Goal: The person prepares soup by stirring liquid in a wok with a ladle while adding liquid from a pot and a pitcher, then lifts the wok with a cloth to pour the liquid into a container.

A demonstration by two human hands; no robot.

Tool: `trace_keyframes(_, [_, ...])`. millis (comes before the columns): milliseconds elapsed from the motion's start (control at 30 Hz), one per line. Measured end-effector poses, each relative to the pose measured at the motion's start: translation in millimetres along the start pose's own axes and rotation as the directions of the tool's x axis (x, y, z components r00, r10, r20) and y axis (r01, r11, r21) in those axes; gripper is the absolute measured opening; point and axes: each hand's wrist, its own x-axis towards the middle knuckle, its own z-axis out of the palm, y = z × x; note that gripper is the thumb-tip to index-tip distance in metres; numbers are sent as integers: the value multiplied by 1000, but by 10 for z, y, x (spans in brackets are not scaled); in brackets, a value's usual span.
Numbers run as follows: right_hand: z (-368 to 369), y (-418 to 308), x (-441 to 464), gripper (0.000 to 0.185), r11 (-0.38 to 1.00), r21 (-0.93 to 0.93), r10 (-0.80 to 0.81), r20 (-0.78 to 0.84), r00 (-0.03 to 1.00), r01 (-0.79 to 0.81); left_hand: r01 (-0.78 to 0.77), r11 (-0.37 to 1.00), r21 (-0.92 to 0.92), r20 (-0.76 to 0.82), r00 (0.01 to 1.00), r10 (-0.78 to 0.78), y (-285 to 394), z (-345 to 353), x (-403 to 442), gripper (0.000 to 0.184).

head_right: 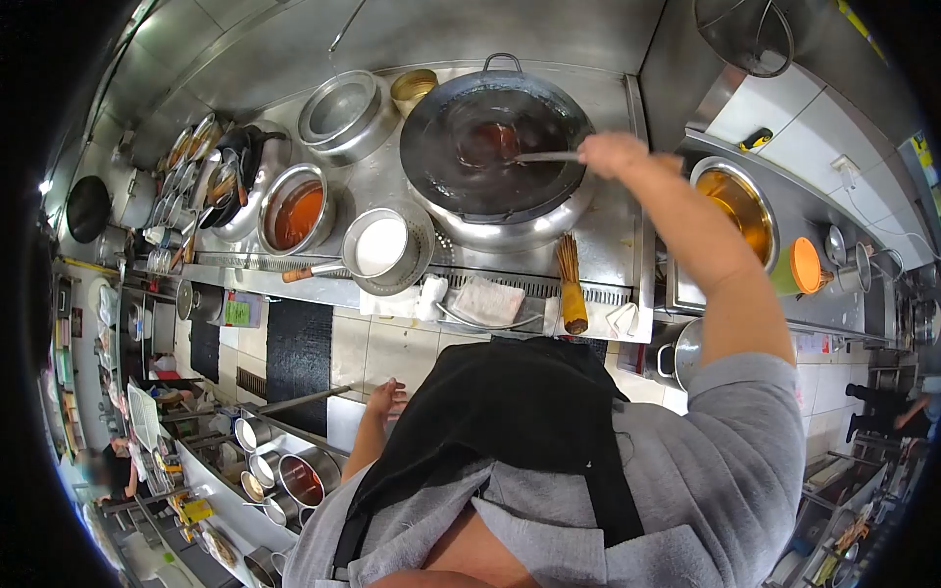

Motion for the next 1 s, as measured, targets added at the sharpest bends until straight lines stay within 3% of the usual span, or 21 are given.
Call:
trace_keyframes(100, [-411,17,104,28,993,-75,90,53,995,-86,-11,1000,3,-22,1000,11,63,16,-77,52])
trace_keyframes(167, [-517,-289,89,28,972,-204,107,-56,993,-116,18,1000,2,-34,999,-18,69,28,-102,50])
trace_keyframes(200, [-559,-487,-72,28,987,-128,101,4,995,-99,19,1000,-2,-36,999,-19,54,50,-80,50])
trace_keyframes(300, [277,-293,200,28,997,2,78,-35,996,-77,40,999,-12,11,999,-40,-34,76,-5,49])
trace_keyframes(400, [263,-71,133,28,992,129,18,-153,988,2,41,999,-12,27,999,-40,-55,128,-21,48])
trace_keyframes(467, [-287,39,43,28,1000,14,3,-9,1000,-3,54,999,0,11,998,-54,-71,99,-89,47])
trace_keyframes(600, [-577,-328,101,29,979,-153,144,45,989,-136,87,996,14,-13,996,-86,-100,69,-59,48])
trace_keyframes(667, [-249,-520,127,32,989,-78,135,106,985,-127,84,996,6,25,996,-84,-113,76,23,48])
trace_keyframes(767, [362,-330,25,36,973,209,106,-29,994,-98,65,998,21,60,996,-66,-40,88,135,49])
trace_keyframes(867, [-58,-30,-42,34,993,90,73,64,995,-78,19,1000,9,50,999,-19,32,18,157,49])
trace_keyframes(1000, [-566,-170,30,28,985,-45,169,44,985,-167,63,998,25,34,997,-64,148,-101,147,51])
